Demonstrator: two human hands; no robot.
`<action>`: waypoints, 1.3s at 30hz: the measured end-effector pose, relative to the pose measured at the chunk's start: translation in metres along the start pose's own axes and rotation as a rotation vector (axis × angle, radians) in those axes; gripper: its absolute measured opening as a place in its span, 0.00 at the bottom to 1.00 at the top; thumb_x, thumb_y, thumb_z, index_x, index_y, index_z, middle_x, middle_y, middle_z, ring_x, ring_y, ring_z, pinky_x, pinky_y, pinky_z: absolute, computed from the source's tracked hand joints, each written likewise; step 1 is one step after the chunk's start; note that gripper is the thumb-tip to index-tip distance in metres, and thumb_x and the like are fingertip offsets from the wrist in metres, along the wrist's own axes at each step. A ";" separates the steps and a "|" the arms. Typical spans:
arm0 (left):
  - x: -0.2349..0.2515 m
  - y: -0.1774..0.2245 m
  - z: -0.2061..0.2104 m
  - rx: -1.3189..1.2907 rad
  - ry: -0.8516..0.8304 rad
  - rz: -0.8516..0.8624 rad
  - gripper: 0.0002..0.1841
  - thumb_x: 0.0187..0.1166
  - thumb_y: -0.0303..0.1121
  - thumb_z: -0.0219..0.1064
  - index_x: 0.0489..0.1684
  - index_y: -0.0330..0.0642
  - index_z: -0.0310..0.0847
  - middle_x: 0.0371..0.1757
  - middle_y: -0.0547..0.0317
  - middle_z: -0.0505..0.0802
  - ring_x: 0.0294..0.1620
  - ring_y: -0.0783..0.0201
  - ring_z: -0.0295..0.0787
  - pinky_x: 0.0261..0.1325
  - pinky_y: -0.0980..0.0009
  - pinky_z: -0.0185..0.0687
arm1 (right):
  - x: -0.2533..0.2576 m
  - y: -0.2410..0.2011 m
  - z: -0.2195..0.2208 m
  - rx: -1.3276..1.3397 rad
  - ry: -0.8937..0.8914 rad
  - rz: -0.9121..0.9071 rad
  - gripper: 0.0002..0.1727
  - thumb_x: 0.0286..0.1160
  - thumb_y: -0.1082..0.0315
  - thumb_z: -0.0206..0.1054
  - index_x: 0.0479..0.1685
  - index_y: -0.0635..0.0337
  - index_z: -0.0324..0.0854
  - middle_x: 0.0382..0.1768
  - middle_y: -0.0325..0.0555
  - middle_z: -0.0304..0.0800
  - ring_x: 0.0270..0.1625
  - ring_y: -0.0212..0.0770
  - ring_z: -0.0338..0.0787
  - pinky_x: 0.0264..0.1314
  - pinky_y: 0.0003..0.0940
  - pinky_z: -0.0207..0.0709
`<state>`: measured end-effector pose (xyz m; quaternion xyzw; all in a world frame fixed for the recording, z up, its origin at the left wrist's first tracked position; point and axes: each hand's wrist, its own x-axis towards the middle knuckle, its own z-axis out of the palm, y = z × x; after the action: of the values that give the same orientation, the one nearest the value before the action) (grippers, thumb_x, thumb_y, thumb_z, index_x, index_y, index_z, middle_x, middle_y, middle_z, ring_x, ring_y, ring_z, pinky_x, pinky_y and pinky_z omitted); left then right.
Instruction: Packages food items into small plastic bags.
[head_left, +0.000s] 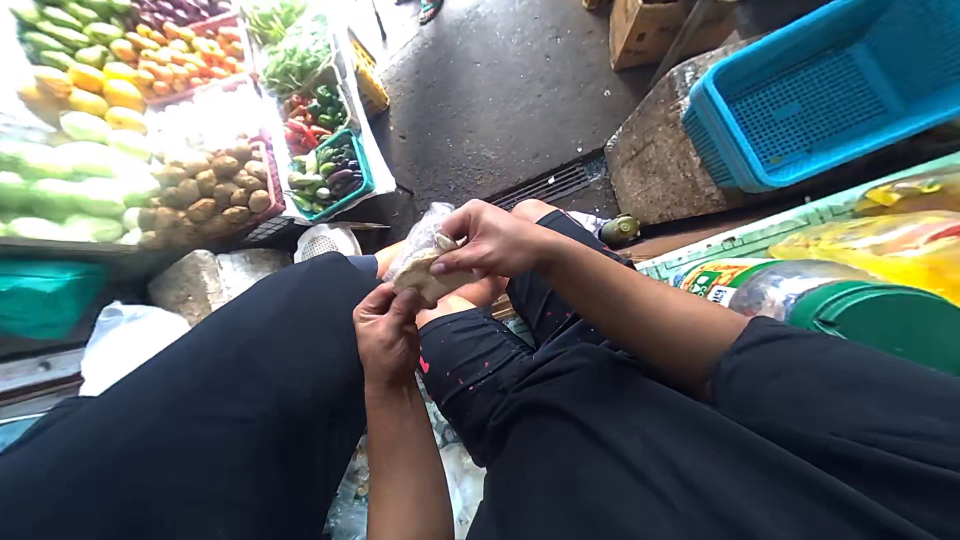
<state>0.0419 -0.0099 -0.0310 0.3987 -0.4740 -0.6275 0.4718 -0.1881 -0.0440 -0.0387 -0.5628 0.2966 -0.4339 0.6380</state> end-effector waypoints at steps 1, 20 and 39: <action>-0.001 -0.001 0.000 -0.023 0.017 -0.007 0.07 0.77 0.36 0.75 0.42 0.44 0.93 0.39 0.55 0.96 0.39 0.63 0.95 0.49 0.62 0.93 | 0.000 -0.001 -0.001 -0.011 -0.004 0.004 0.07 0.73 0.71 0.75 0.33 0.66 0.86 0.26 0.43 0.90 0.24 0.30 0.86 0.26 0.29 0.82; -0.005 -0.003 0.007 0.168 0.040 -0.062 0.07 0.71 0.24 0.77 0.42 0.32 0.89 0.31 0.48 0.94 0.24 0.61 0.91 0.32 0.65 0.92 | -0.007 0.029 0.013 0.044 0.002 0.076 0.11 0.80 0.64 0.71 0.37 0.65 0.89 0.27 0.43 0.91 0.27 0.33 0.89 0.31 0.31 0.85; 0.071 0.052 -0.030 -0.031 -0.088 0.163 0.06 0.83 0.36 0.67 0.45 0.48 0.89 0.39 0.66 0.93 0.37 0.72 0.89 0.46 0.71 0.89 | -0.017 0.027 -0.005 0.041 -0.182 0.224 0.08 0.73 0.69 0.65 0.43 0.59 0.89 0.33 0.41 0.95 0.32 0.32 0.92 0.37 0.31 0.90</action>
<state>0.0646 -0.0912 0.0085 0.3236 -0.5154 -0.6112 0.5060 -0.1943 -0.0318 -0.0676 -0.5499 0.2897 -0.3133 0.7180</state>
